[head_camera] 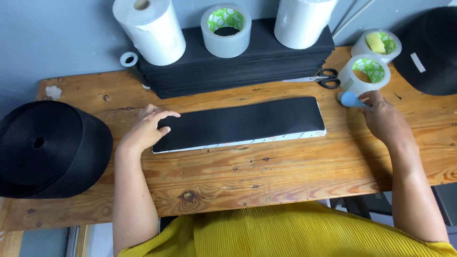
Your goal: A person uses a blue spatula tool to smooth a black strip onto a white base and then organizes various tape and paper rolls on a wooden workbench.
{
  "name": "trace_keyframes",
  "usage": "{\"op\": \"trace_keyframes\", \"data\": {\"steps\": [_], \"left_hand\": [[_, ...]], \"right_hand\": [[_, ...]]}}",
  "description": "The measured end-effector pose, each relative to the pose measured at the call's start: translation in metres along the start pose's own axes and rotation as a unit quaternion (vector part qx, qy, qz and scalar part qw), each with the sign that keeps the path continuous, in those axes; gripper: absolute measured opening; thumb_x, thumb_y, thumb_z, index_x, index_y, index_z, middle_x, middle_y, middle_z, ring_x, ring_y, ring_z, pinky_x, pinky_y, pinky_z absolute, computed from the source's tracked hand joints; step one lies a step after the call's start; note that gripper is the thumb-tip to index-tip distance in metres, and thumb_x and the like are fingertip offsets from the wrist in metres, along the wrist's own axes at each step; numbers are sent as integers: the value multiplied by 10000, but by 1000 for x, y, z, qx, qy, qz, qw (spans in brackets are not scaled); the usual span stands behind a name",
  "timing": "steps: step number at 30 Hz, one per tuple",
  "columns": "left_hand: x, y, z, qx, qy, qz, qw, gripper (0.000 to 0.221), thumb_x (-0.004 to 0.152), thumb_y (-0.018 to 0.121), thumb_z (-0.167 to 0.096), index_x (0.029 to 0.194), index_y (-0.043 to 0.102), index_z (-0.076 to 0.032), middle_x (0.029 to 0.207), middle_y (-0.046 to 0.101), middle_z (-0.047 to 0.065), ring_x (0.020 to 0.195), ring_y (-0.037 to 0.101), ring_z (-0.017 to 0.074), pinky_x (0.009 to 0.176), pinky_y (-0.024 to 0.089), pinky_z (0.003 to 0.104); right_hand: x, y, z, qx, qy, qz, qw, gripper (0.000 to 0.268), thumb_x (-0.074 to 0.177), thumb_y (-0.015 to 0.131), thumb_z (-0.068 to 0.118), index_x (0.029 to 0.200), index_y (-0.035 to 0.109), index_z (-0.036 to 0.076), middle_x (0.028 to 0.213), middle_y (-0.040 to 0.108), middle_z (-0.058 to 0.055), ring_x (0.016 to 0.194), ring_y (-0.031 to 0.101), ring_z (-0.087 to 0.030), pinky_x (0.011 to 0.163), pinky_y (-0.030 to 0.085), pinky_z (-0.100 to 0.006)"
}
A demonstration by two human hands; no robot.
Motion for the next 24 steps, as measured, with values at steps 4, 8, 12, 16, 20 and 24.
{"op": "trace_keyframes", "data": {"steps": [4,8,12,16,20,24], "left_hand": [[-4,-4,-7,-9,-4,-7,1000,409,976,600,-160,1343,622,-338,1323,472,55,1407,382,240,1185,301,480],[0,-1,-13,-4,21,-36,999,440,944,658,-334,1380,600,-305,1309,498,59,1362,417,256,1141,348,491],[1,5,-31,-13,65,-36,997,608,889,731,-334,1460,538,-257,1380,457,87,1385,388,282,1179,312,497],[9,17,-33,8,73,-19,997,637,891,733,-334,1484,504,-292,1405,436,94,1393,361,288,1164,324,539],[11,23,-41,42,100,-18,994,752,863,756,-412,1532,426,-319,1457,345,146,1435,298,324,1155,315,571],[-6,26,-71,40,76,71,994,953,808,830,-442,1576,267,-476,1603,159,154,1501,169,372,1166,269,645]], "right_hand": [[5,1,-4,-63,-89,-73,991,343,1017,681,152,1338,635,40,1246,654,-226,1196,591,-444,934,473,-563],[-4,-30,71,-22,-176,-127,976,414,1015,681,220,1396,624,68,1245,607,-236,1158,585,-451,994,442,-519],[3,-52,144,87,-205,-104,969,302,1021,705,166,1293,631,56,1166,589,-151,904,620,-330,841,486,-437],[23,-101,187,93,-327,-248,907,378,1060,766,-44,1366,546,-70,1236,464,-260,946,516,-386,817,476,-468],[60,-111,210,144,-349,-272,885,643,1053,871,54,1508,418,15,1476,296,-247,1377,362,-430,1098,405,-506],[80,-98,234,159,-361,-223,892,702,987,818,382,1475,403,95,1402,447,-254,1289,417,-444,1082,351,-521]]}}
Point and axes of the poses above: each hand's wrist, its own x-axis towards the middle knuckle, its own y-axis out of the palm, z = x × y, the point moved 7 cm from there along x, towards the middle knuckle
